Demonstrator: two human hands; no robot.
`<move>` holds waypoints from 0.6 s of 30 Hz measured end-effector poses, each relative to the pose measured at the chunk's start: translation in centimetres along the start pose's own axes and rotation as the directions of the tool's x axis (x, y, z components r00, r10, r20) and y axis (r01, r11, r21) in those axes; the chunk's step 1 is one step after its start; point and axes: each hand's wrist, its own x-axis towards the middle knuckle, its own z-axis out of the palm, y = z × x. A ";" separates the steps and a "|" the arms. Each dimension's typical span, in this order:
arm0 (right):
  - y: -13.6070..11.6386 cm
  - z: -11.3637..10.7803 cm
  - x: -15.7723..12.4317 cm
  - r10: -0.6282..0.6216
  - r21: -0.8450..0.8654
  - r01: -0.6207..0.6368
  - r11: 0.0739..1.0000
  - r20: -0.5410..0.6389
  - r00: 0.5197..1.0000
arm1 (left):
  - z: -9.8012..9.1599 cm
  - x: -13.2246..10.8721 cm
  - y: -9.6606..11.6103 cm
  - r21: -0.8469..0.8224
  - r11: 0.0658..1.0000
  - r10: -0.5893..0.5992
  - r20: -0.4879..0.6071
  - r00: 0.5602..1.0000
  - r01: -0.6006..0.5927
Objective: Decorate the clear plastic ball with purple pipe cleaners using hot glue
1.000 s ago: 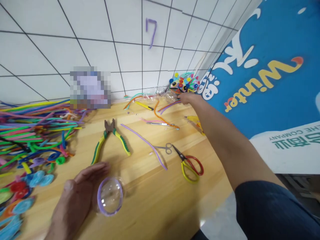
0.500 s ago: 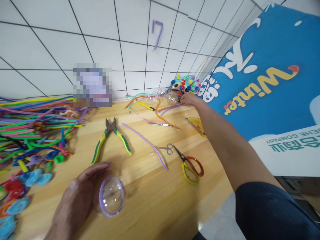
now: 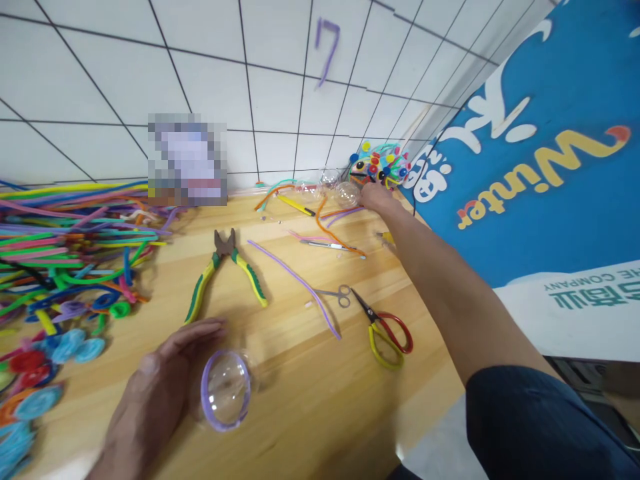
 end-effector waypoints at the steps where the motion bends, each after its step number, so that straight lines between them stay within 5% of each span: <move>1: -0.2 -0.2 -0.1 0.028 -0.006 -0.028 1.000 -0.010 1.000 | -0.1 0.1 -0.1 -0.005 1.000 0.004 0.017 1.000 -0.004; 7: -0.2 -5.1 -1.9 0.028 0.000 -0.028 1.000 -0.124 0.992 | 0.4 0.1 -0.1 -0.022 0.999 0.043 0.022 0.999 -0.043; 11: -3.0 -7.8 -5.1 -0.177 0.126 0.217 0.968 -0.273 0.946 | 0.9 0.1 -0.2 -0.050 0.998 0.033 -0.019 0.999 -0.034; 15: -8.7 -6.9 -8.1 -0.439 0.238 0.515 0.823 -0.309 0.844 | 0.6 0.3 -0.9 -0.071 0.993 0.095 0.042 0.995 -0.092; 18: -11.8 -4.9 -8.5 -0.507 0.206 0.574 0.793 -0.301 0.808 | 0.1 0.5 -1.5 -0.079 0.987 0.144 0.077 0.987 -0.138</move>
